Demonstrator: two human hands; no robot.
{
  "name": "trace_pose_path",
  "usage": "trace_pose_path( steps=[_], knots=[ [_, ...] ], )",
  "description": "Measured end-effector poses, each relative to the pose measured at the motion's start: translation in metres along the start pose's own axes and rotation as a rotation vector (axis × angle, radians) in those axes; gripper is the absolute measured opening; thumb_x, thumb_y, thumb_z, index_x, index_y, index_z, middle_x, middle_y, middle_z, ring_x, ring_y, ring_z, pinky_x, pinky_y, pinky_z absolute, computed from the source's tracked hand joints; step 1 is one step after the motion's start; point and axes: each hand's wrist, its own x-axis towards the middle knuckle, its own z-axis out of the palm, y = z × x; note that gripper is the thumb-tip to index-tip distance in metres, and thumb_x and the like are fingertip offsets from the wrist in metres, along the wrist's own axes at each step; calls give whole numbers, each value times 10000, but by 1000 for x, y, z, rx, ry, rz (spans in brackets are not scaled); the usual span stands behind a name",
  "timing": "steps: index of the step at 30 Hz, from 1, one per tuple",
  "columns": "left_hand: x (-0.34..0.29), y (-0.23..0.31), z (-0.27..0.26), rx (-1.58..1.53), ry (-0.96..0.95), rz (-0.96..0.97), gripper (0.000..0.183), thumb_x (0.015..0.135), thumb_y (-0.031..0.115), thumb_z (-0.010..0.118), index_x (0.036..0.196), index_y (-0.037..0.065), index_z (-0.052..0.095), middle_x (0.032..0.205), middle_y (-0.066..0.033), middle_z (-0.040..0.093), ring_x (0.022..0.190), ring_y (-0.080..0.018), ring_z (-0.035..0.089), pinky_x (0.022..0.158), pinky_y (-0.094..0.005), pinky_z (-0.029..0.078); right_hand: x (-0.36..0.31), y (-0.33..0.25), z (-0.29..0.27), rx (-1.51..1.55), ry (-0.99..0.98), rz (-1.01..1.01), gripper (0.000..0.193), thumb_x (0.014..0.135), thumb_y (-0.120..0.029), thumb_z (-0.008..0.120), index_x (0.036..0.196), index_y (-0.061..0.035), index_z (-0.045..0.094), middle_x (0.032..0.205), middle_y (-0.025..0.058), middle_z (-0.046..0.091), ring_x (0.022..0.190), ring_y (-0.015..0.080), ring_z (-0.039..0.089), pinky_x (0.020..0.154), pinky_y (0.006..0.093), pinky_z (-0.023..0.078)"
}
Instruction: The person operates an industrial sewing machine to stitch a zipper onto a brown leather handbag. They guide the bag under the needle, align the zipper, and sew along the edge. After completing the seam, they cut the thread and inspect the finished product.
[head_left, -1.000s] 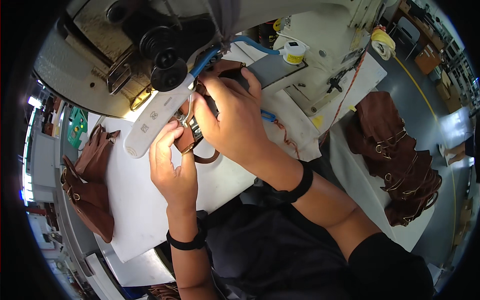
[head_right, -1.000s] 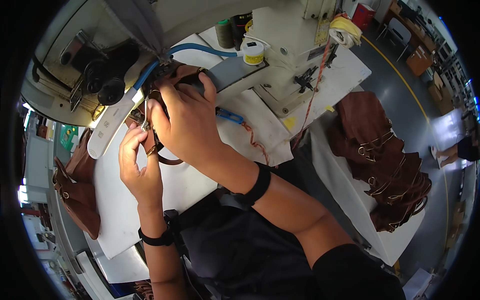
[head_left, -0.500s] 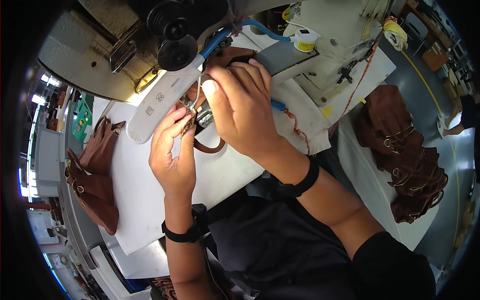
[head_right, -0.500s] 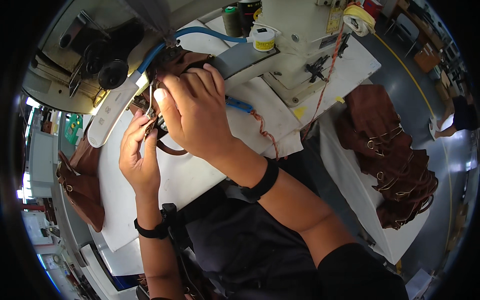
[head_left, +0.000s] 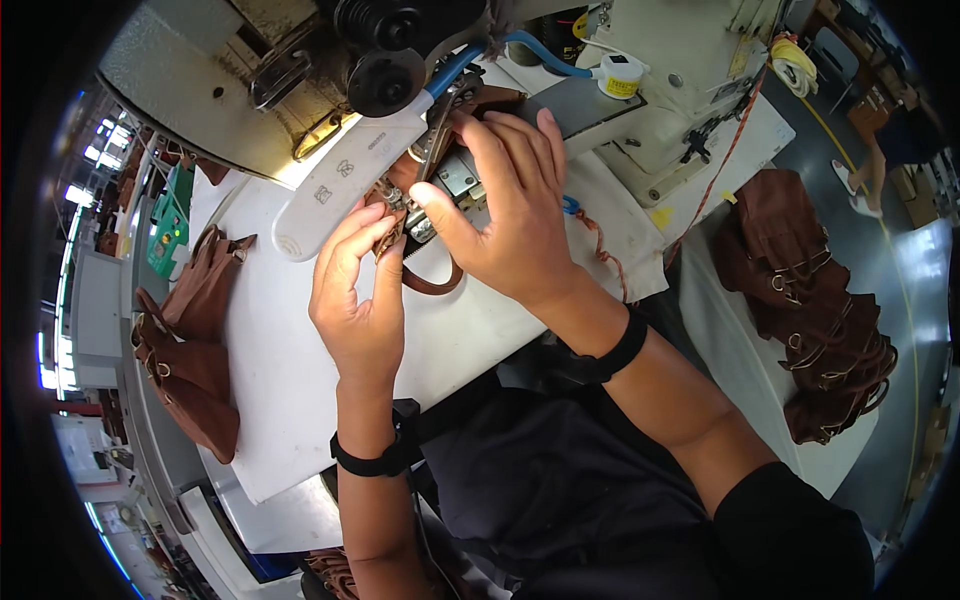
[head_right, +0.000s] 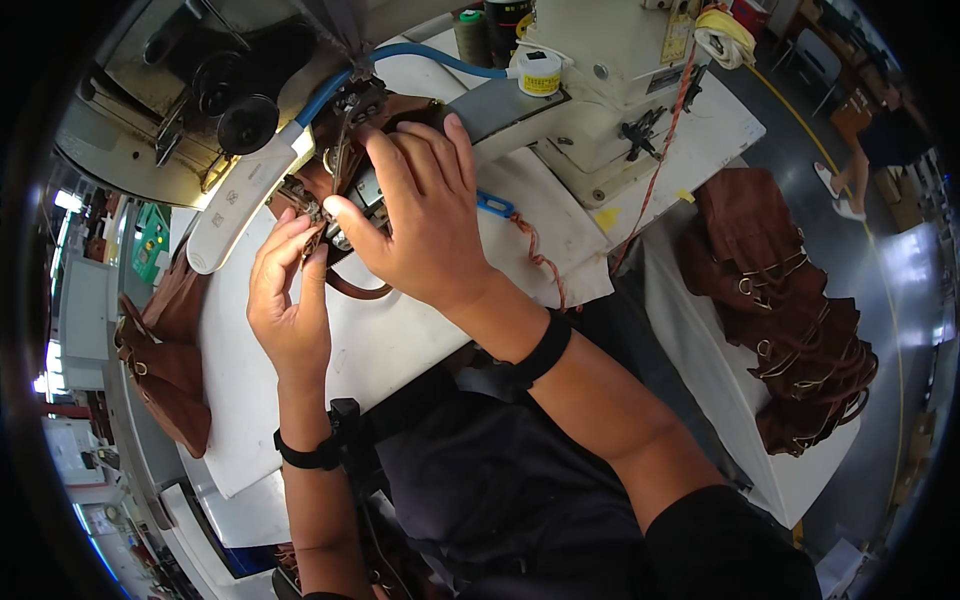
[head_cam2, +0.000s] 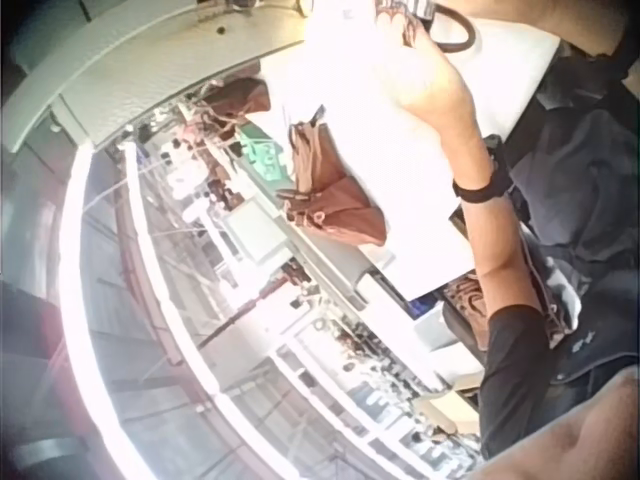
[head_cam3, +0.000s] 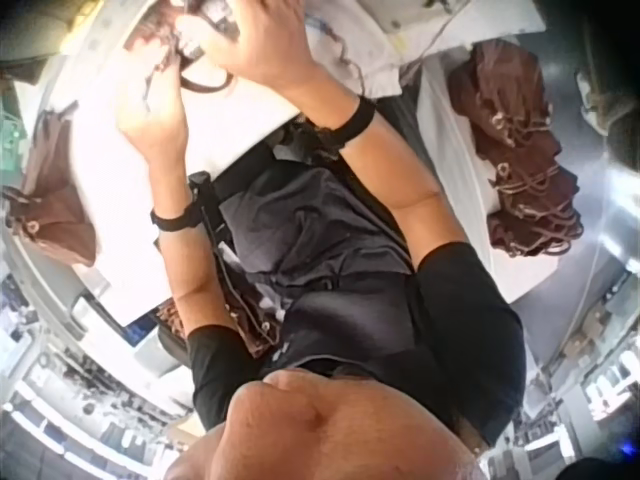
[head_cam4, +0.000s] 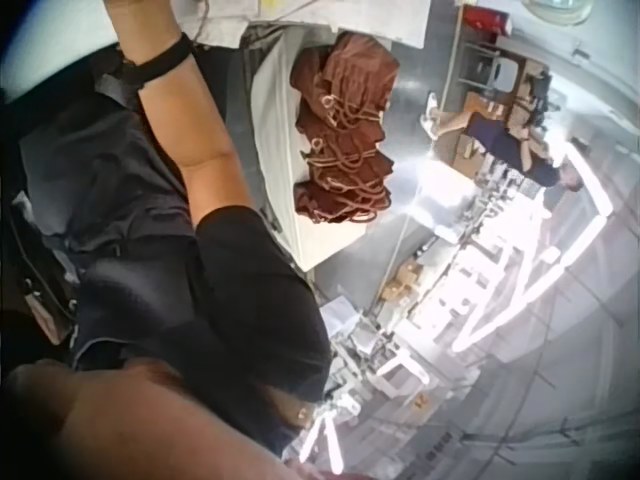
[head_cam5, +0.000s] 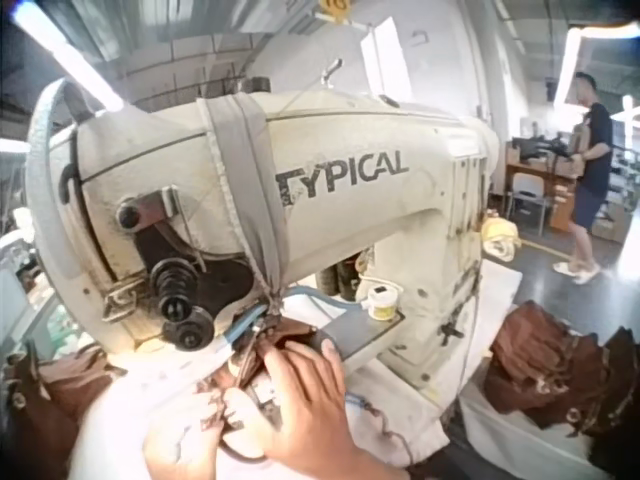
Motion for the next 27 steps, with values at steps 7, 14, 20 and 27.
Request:
trace_pose_path(
  steps=[7, 14, 20, 27],
  knots=[
    [-10, -9, 8, -83, 7, -8, 265, 922, -106, 702, 1167, -11, 668, 1338, -164, 647, 1379, -327, 566, 1126, -428, 518, 0, -1, -16, 110, -3, 11, 411, 885, -199, 765, 1227, -4, 649, 1112, 103, 688, 1114, 331, 617, 1125, 522, 374],
    [-7, -6, 6, -33, 25, 84, 325, 842, -67, 798, 1134, 46, 709, 1282, -154, 705, 1292, -352, 642, 1076, -433, 519, -19, -38, -36, 807, -443, 737, 162, 1034, -115, 599, 1105, -3, 692, 882, 49, 688, 731, 75, 602, 655, 260, 497],
    [-10, -2, -5, 23, -59, 126, 365, 859, -71, 776, 1206, 40, 765, 1319, -163, 677, 1261, -317, 649, 1073, -409, 524, -11, -33, -36, 1110, -545, 966, 222, 1036, -135, 554, 975, 12, 710, 845, 26, 692, 696, 62, 604, 626, 238, 485],
    [-10, 3, -12, 38, -85, 106, 322, 891, -63, 747, 1208, -1, 748, 1275, -193, 714, 1182, -305, 705, 1002, -382, 566, -3, -41, -31, 1145, -533, 1048, 233, 1025, -187, 637, 918, 7, 711, 792, 12, 684, 636, 46, 596, 575, 224, 486]
  ],
)
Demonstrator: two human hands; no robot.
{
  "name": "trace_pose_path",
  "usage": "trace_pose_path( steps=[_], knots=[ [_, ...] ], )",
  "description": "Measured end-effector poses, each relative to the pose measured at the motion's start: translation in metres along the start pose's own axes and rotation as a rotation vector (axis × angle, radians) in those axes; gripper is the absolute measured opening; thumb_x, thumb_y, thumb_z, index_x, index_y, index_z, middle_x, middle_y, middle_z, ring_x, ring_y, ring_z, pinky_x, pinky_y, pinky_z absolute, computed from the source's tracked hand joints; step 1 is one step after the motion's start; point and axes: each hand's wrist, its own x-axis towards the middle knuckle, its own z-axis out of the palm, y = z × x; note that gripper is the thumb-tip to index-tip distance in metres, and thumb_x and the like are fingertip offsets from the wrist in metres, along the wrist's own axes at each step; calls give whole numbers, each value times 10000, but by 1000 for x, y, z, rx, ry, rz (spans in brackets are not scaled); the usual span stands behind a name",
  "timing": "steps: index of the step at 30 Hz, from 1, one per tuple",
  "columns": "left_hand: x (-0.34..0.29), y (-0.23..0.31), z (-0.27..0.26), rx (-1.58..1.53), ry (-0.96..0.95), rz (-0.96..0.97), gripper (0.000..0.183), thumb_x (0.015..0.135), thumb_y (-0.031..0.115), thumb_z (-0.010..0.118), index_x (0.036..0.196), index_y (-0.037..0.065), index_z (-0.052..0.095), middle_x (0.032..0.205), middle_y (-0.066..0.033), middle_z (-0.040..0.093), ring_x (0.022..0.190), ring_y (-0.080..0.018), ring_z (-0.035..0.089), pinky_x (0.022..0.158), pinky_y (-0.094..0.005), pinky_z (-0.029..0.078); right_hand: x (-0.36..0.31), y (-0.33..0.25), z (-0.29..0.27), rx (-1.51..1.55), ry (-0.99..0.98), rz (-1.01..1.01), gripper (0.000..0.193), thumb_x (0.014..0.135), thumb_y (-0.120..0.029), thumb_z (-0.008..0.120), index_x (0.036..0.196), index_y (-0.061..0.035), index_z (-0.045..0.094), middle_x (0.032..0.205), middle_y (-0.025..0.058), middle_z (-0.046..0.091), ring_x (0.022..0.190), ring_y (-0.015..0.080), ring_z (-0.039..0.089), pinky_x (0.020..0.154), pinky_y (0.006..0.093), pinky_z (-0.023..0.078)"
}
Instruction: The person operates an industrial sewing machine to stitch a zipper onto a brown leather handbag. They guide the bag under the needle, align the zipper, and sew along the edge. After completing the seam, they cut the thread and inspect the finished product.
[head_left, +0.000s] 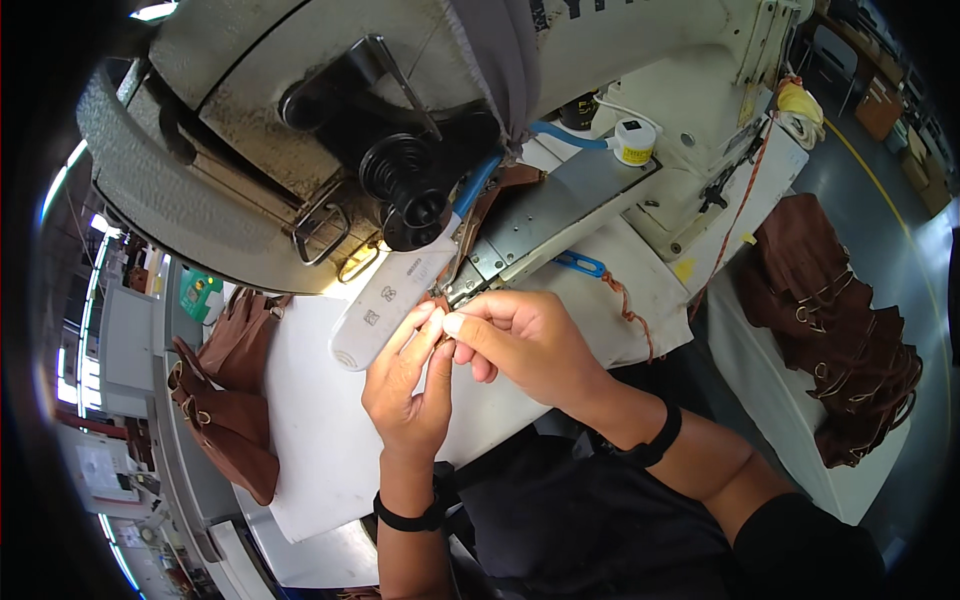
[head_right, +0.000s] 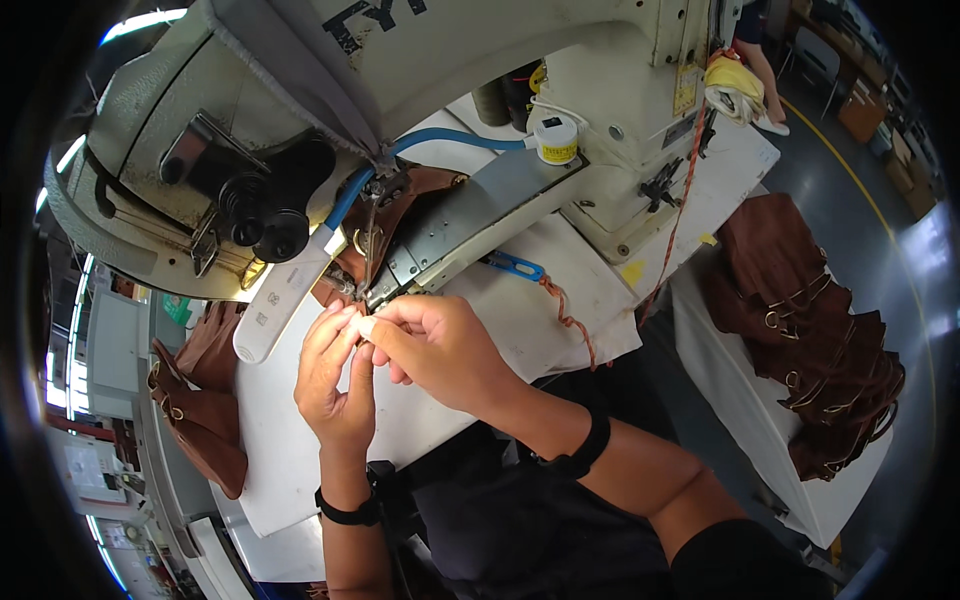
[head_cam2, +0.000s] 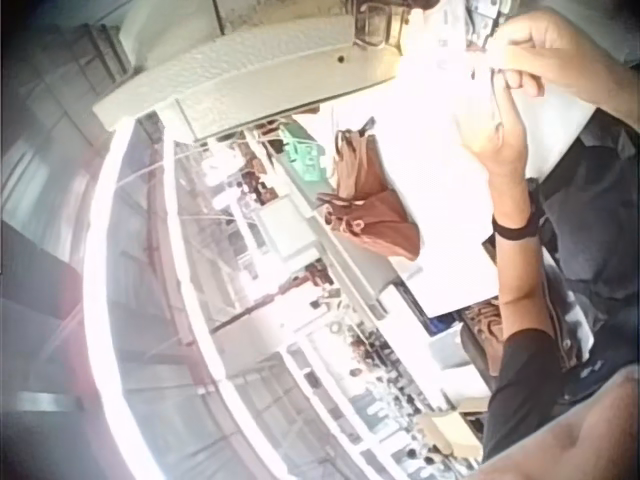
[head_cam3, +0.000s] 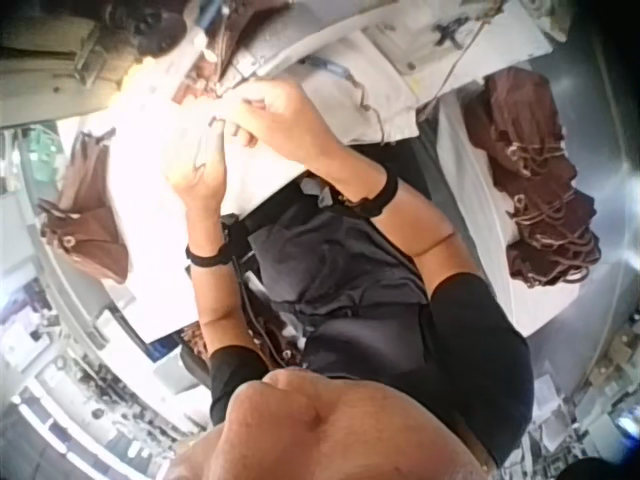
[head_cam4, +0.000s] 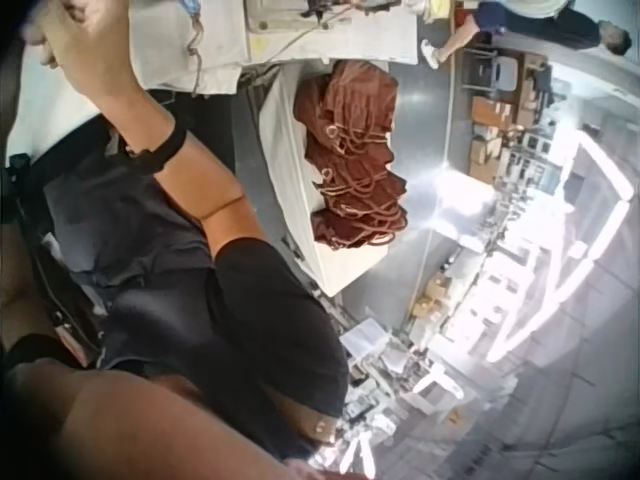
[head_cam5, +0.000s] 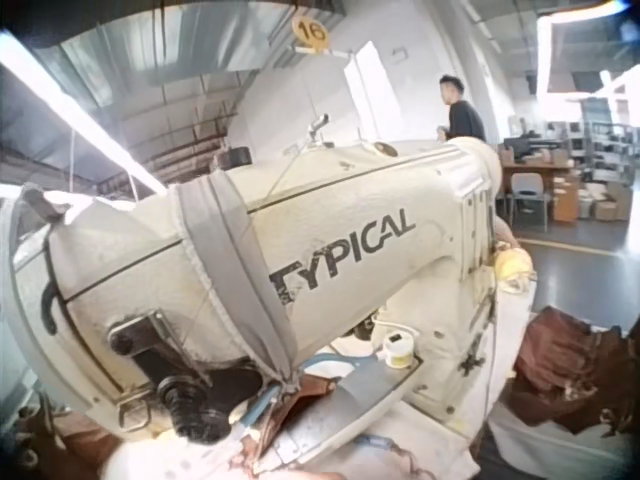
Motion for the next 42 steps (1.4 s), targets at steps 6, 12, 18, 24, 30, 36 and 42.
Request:
trace_pose_path(
  steps=[6, 12, 18, 24, 30, 36, 42],
  knots=[
    [-12, 8, 19, -327, 135, -268, 275, 931, -29, 741, 1204, 4, 725, 1294, -184, 714, 1228, -272, 680, 1030, -391, 569, -8, 13, 8, 165, 97, -10, 170, 1040, -121, 624, 997, 15, 717, 798, 11, 662, 625, 45, 567, 577, 215, 478],
    [-13, 4, 17, -379, 70, -302, 255, 988, -46, 656, 1236, -7, 698, 1372, -176, 645, 1350, -300, 591, 1111, -429, 515, -3, 10, 4, 100, 93, -44, 196, 1036, -157, 647, 958, 10, 715, 740, 1, 653, 604, 29, 565, 539, 217, 473],
    [-10, 5, 20, -434, 139, -326, 255, 969, -54, 689, 1223, -47, 701, 1282, -214, 701, 1232, -280, 670, 1066, -406, 545, -3, 2, 9, 19, 119, -19, 199, 1025, -156, 651, 937, 10, 715, 729, 7, 664, 608, 35, 583, 539, 225, 487],
    [-12, 8, 26, -486, 179, -384, 259, 974, -76, 663, 1231, -52, 662, 1314, -218, 676, 1296, -302, 625, 1093, -425, 529, -1, -5, 11, -58, 134, -51, 210, 1020, -163, 655, 931, 17, 717, 726, 14, 673, 610, 41, 596, 534, 225, 494],
    [-12, 6, 23, -406, 158, -362, 248, 969, -98, 653, 1211, -45, 658, 1336, -221, 665, 1337, -328, 606, 1083, -426, 542, -1, -7, 12, -28, 145, 31, 215, 1021, -170, 655, 954, 21, 726, 727, 28, 677, 587, 53, 616, 514, 221, 488],
    [-7, 3, 21, -264, 142, -310, 177, 975, -75, 666, 1143, -42, 709, 1281, -226, 705, 1276, -314, 652, 1052, -411, 557, 2, -2, 10, -4, 159, 10, 226, 1022, -176, 658, 970, 32, 727, 723, 37, 677, 576, 65, 629, 519, 228, 511],
    [-3, -2, 19, -209, 121, -296, 165, 986, -51, 667, 1141, -33, 722, 1262, -212, 718, 1244, -296, 669, 1029, -404, 567, 5, 0, 7, -8, 148, 9, 226, 1013, -168, 658, 956, 39, 731, 728, 50, 689, 583, 73, 640, 541, 235, 538]
  ],
)
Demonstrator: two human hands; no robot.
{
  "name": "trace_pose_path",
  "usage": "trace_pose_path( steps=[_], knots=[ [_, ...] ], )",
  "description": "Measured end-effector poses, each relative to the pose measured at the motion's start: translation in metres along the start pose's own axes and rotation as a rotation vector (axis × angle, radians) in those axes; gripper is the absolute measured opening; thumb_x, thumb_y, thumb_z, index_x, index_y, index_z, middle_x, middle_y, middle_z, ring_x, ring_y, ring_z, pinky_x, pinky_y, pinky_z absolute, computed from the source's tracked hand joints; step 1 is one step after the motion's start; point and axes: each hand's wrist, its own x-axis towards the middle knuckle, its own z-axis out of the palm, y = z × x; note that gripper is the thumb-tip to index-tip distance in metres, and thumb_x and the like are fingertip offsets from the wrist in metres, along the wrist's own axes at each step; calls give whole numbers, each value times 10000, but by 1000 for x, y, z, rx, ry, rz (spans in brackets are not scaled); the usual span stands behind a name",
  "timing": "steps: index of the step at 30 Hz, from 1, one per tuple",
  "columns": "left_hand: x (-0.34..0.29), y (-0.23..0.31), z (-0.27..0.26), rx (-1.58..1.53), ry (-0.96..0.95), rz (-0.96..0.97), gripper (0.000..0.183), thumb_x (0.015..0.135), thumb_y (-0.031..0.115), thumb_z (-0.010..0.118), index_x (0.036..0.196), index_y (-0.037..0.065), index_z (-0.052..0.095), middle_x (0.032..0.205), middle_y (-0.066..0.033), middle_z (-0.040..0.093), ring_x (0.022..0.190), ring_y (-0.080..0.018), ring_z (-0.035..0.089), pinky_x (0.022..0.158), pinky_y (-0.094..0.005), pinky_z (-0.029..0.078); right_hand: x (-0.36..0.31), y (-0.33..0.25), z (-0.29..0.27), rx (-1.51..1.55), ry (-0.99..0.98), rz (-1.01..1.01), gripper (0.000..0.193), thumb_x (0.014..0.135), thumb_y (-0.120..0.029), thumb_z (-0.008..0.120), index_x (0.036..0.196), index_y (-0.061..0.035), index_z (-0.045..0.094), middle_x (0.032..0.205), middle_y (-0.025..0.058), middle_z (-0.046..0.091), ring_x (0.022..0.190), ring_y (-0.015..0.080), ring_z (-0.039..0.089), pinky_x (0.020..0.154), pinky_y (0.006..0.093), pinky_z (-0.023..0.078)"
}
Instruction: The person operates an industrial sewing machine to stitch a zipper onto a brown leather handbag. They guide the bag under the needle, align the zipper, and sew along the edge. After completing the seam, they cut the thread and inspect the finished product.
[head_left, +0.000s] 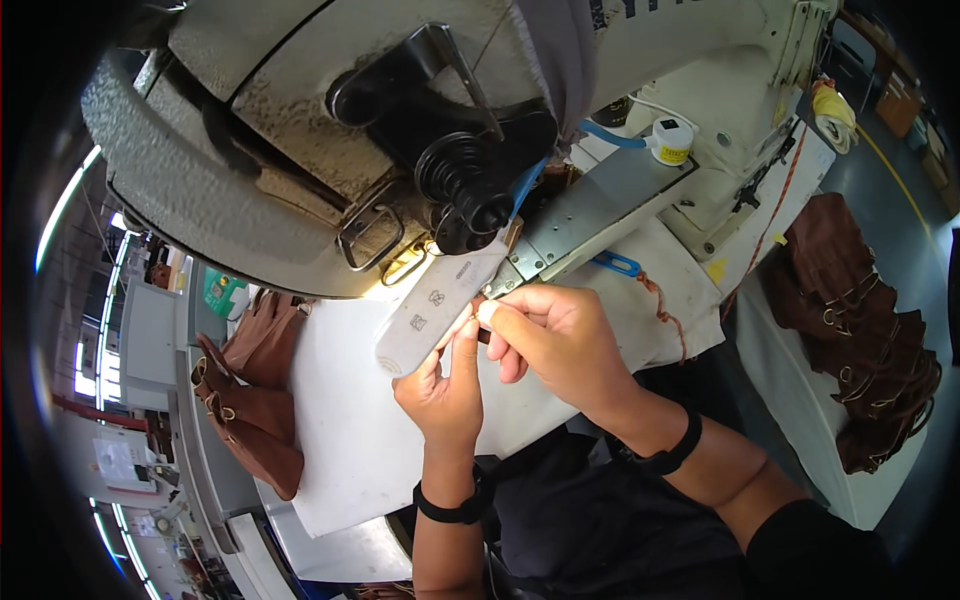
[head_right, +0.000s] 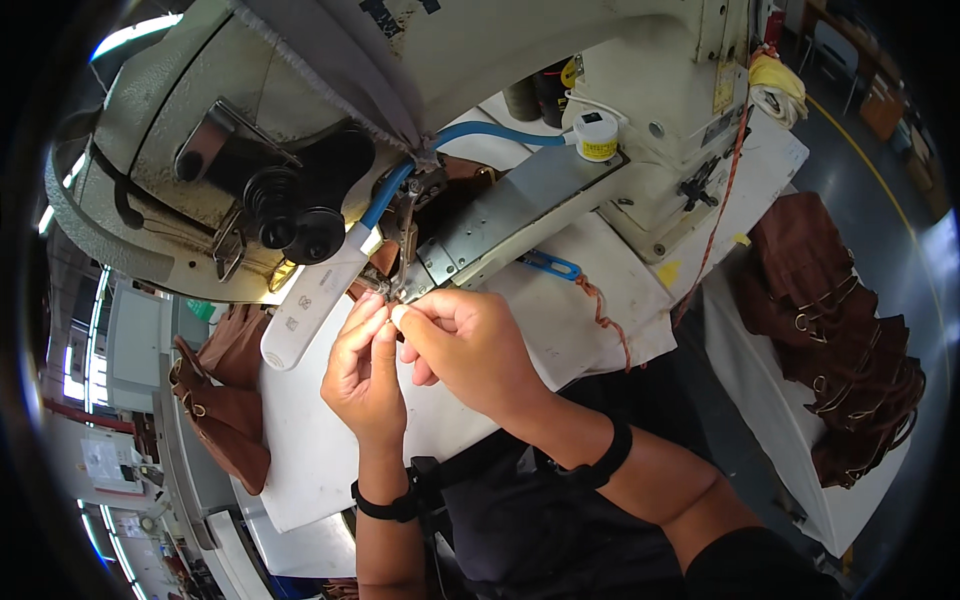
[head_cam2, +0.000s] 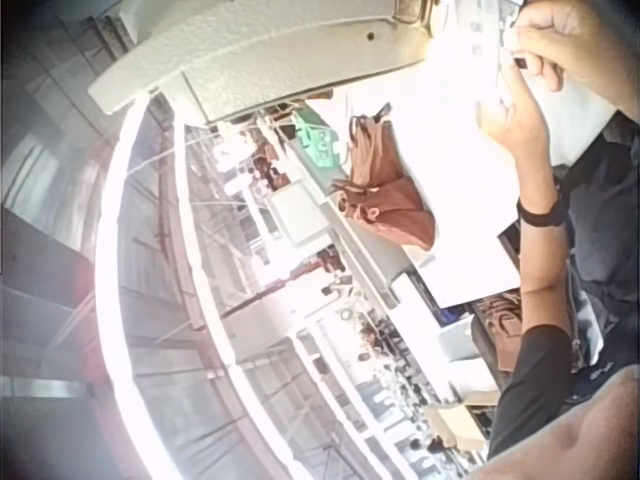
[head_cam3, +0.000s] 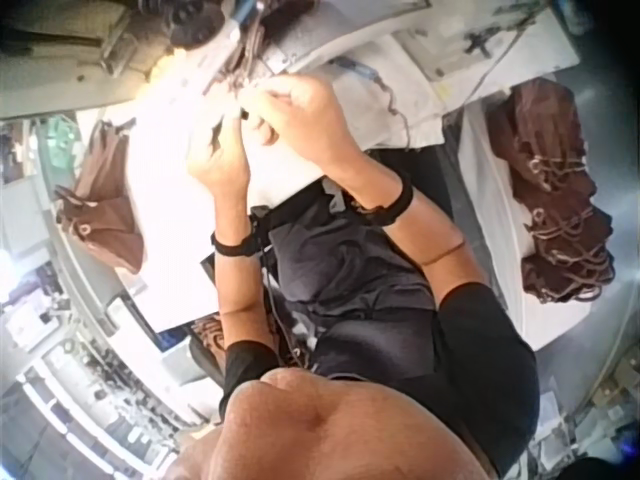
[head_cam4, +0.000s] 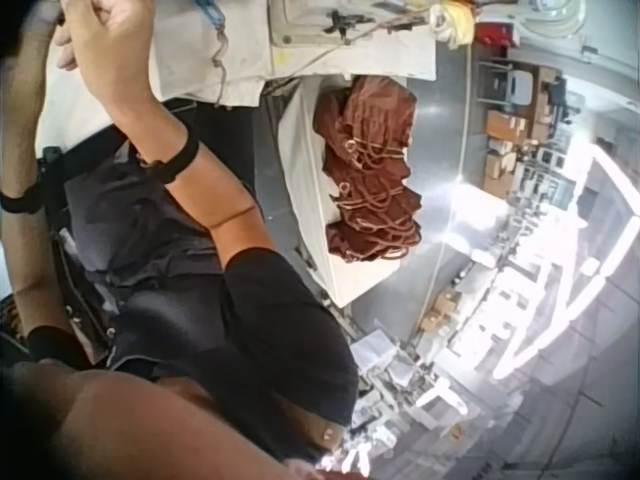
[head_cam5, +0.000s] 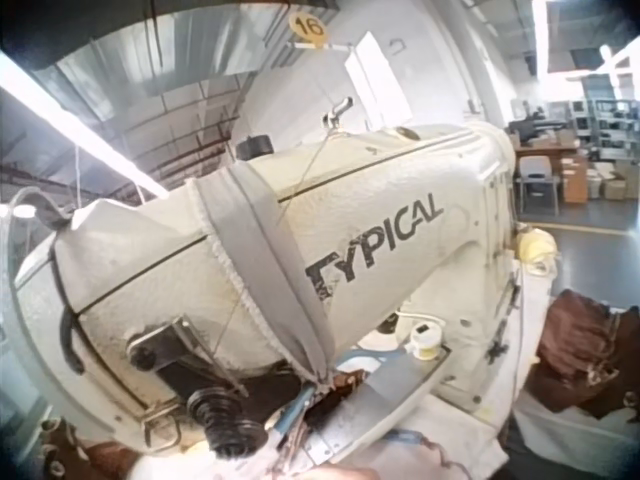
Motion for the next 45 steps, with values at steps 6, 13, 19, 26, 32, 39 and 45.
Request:
trace_pose_path(
  steps=[6, 13, 19, 26, 32, 39, 45],
  knots=[
    [3, -2, 0, 33, 27, 5, 167, 985, -40, 676, 1144, -28, 728, 1235, -201, 727, 1193, -271, 688, 1004, -390, 575, 0, -1, 5, -3, 33, 6, 220, 1017, -156, 657, 927, 26, 741, 736, 32, 688, 580, 67, 622, 547, 224, 509],
    [8, -4, 0, 186, 16, 181, 240, 912, -90, 731, 1139, -12, 734, 1222, -193, 734, 1135, -247, 709, 969, -359, 580, -12, 23, -23, -262, -71, 180, 222, 1026, -182, 655, 958, 11, 741, 741, 13, 657, 604, 64, 609, 557, 224, 494],
    [12, 0, 4, 260, 70, 221, 222, 891, -122, 723, 1083, -16, 755, 1141, -190, 768, 1070, -245, 742, 966, -353, 578, -22, 63, -51, -678, -92, -127, 215, 1011, -198, 680, 954, 8, 709, 716, 19, 623, 594, 71, 489, 561, 271, 430],
    [13, -3, 2, 225, 59, 234, 241, 906, -126, 697, 1119, -22, 744, 1185, -193, 754, 1081, -234, 735, 941, -336, 594, -28, 64, -47, -695, -60, -203, 190, 997, -185, 692, 947, -3, 707, 713, 61, 616, 599, 117, 513, 575, 302, 447],
    [13, -6, 6, 184, 95, 262, 268, 870, -159, 702, 1090, -18, 761, 1122, -180, 757, 1029, -256, 739, 936, -344, 577, -36, 54, -57, -622, -113, -161, 194, 994, -179, 684, 946, 7, 708, 720, 87, 640, 619, 168, 555, 593, 333, 469],
    [15, 8, 7, 322, 70, 347, 277, 862, -157, 667, 1090, -28, 754, 1130, -176, 751, 1022, -243, 737, 876, -337, 608, -62, -13, -104, -705, -66, -201, 185, 1003, -157, 670, 936, 14, 689, 697, 111, 599, 581, 151, 533, 570, 329, 446],
    [13, 7, 6, 253, 102, 256, 257, 891, -133, 659, 1104, -20, 751, 1149, -153, 752, 1029, -203, 731, 874, -317, 614, -72, -64, -138, -724, 81, -239, 172, 1011, -127, 689, 1023, 42, 719, 757, 18, 662, 654, 34, 552, 594, 233, 453]
  ],
)
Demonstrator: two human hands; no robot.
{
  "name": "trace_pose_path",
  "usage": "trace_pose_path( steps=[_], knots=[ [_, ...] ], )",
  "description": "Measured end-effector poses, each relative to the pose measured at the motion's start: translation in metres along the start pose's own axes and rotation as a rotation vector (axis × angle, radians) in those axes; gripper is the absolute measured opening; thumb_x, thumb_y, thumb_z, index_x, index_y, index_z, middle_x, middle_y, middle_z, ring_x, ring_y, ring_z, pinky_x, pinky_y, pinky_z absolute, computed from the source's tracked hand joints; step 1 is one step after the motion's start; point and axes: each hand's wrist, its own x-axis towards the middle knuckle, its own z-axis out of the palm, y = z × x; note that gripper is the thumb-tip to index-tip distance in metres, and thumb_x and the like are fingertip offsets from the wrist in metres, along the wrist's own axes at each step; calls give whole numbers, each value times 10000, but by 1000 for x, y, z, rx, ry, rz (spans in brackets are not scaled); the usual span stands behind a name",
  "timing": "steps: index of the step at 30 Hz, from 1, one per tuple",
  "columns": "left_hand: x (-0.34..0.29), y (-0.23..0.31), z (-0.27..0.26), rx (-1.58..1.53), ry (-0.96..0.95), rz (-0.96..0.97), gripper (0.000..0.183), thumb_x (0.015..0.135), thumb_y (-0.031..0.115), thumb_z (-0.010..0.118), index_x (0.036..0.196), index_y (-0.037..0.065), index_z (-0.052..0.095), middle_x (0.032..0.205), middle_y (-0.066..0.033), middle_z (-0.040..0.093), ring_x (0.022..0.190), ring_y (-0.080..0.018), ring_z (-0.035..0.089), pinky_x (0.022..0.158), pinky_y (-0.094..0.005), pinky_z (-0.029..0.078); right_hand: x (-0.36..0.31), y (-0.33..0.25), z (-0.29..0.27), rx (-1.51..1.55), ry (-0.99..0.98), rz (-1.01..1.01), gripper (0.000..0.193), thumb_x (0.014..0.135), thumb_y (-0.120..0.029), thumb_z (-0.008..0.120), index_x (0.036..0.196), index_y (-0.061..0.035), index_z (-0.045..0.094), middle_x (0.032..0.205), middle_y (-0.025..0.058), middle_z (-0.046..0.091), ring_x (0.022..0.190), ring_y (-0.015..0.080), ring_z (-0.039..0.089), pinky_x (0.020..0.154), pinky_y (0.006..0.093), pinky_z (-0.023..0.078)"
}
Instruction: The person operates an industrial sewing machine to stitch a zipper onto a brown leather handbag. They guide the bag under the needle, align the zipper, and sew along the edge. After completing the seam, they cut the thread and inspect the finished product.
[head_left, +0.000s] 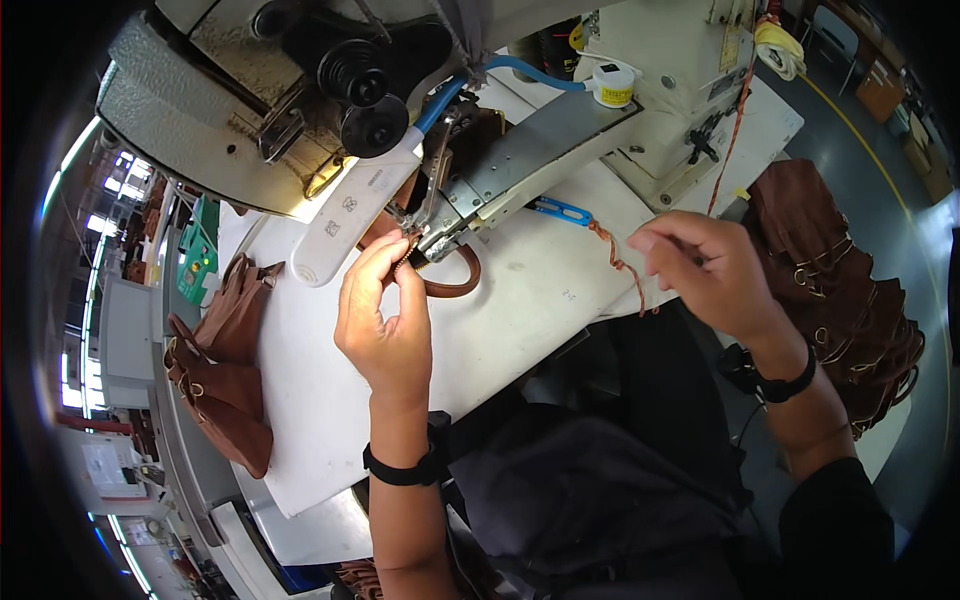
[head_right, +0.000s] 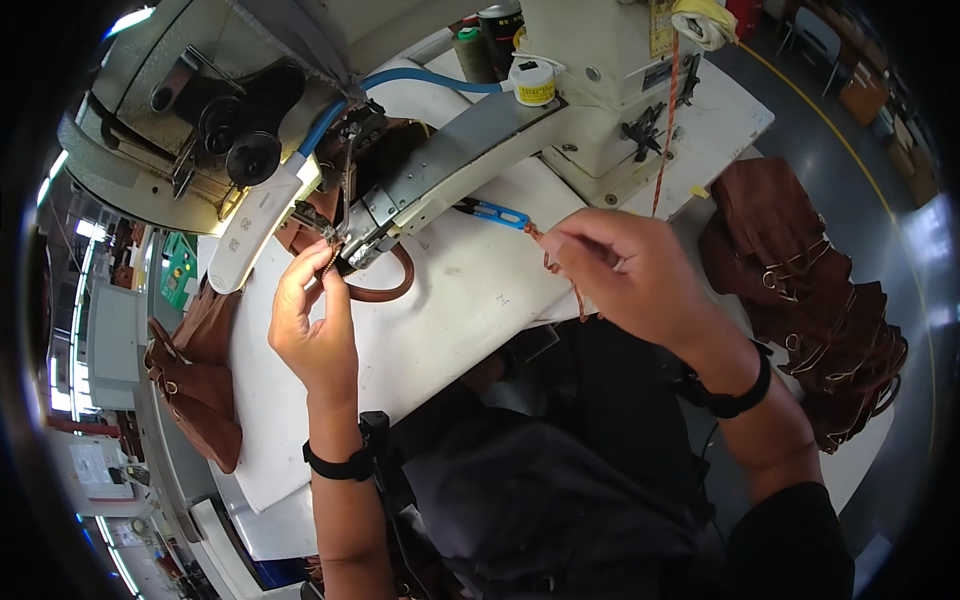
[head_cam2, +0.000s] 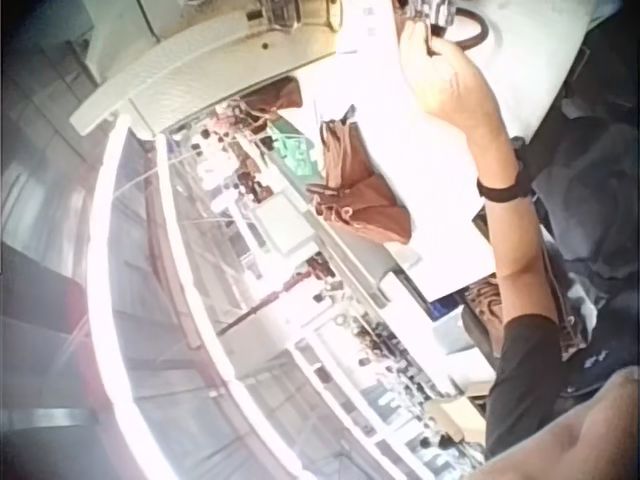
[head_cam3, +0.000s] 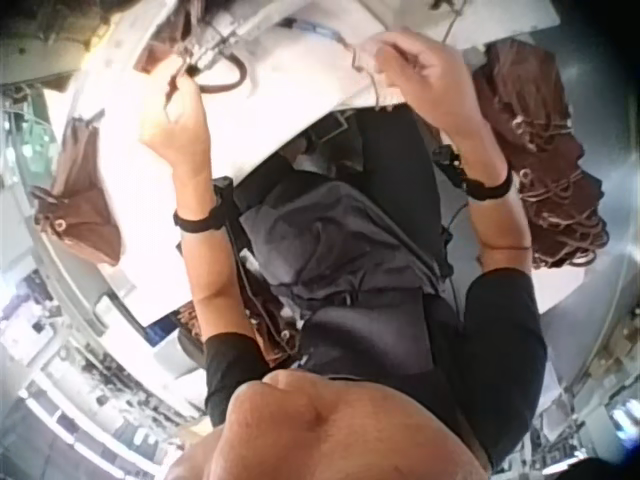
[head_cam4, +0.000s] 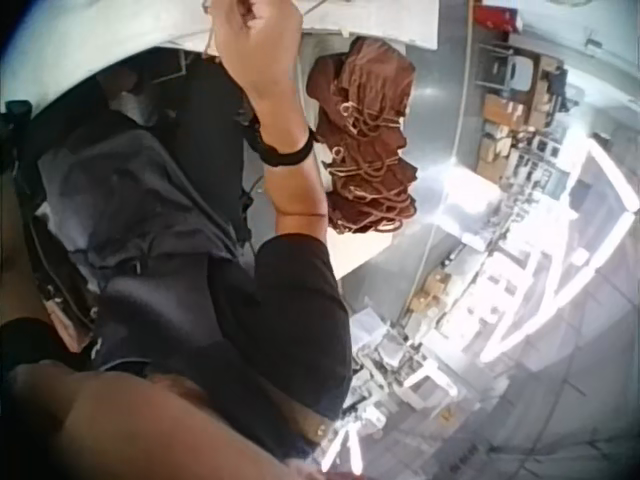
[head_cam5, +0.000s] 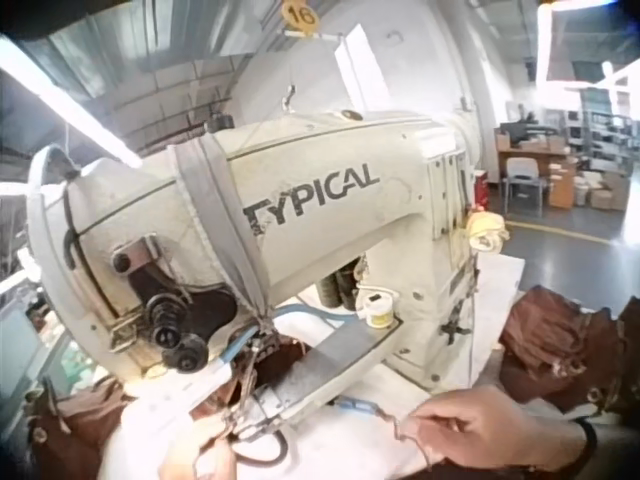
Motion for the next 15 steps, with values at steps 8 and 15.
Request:
trace_pose_path(
  steps=[8, 15],
  knots=[
    [16, 3, -17, 169, -142, 279, 321, 790, -165, 685, 1056, -6, 766, 1086, -154, 765, 988, -273, 735, 875, -349, 577, 4, -3, -43, -46, 87, 44, 209, 1051, -164, 647, 1070, 23, 738, 773, 8, 660, 650, 36, 559, 590, 202, 446],
    [17, 10, -13, 200, -136, 198, 296, 769, -127, 712, 1021, 14, 774, 1061, -126, 774, 997, -283, 740, 920, -371, 559, 12, -8, -60, -113, 178, -43, 217, 1054, -149, 640, 1099, 42, 732, 807, 12, 674, 660, 39, 562, 605, 207, 462]
  ],
)
